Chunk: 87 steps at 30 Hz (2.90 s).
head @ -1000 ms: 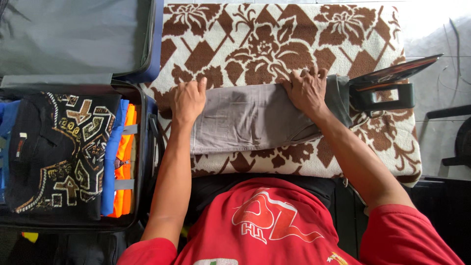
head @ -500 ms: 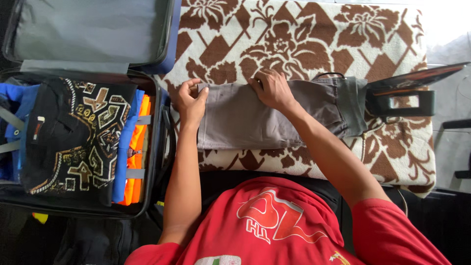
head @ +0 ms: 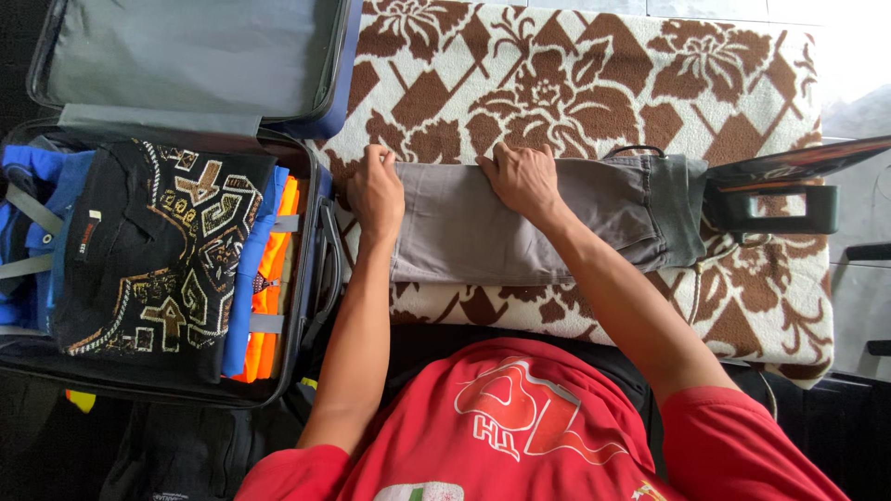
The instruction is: The person irons a pair of gray shorts laid on a patterned surface, smoothing the fabric with an iron and adjusting the garment with both hands. The person folds the shorts and places them into an open suitcase containing other folded clothes.
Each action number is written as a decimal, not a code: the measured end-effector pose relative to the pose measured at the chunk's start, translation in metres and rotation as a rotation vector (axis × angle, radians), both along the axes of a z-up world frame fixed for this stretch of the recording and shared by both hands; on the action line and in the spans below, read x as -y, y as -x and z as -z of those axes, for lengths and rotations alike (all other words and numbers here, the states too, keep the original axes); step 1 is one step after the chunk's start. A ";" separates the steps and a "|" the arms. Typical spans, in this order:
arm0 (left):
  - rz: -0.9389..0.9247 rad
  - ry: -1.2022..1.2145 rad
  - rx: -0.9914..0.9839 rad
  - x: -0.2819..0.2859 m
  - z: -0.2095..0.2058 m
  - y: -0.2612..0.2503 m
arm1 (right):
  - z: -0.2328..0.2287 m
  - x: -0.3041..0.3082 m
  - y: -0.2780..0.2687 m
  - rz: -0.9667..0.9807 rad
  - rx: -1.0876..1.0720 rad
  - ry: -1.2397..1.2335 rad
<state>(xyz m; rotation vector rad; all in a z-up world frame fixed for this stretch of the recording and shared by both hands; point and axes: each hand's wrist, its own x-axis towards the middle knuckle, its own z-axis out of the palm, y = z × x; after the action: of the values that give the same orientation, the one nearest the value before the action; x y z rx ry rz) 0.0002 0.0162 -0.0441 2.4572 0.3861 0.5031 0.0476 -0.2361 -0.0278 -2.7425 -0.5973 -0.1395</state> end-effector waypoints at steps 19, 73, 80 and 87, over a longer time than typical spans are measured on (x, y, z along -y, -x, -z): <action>0.557 -0.431 -0.282 0.075 -0.002 0.026 | -0.012 0.039 0.045 0.013 0.135 0.032; 0.347 -0.268 -0.242 0.035 -0.005 0.021 | -0.006 0.154 0.046 0.277 0.058 -0.005; 0.388 -0.336 -0.160 0.048 -0.016 0.062 | -0.035 0.169 0.112 0.327 0.279 -0.270; 0.454 -0.326 -0.194 0.072 -0.046 0.118 | -0.027 0.172 0.177 0.393 0.342 -0.374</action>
<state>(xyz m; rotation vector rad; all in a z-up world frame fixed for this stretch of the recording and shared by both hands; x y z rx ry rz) -0.1176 -0.0562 0.0017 2.8005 -0.1989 0.1415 -0.1296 -0.4084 -0.0012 -2.4439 -0.0848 -0.7434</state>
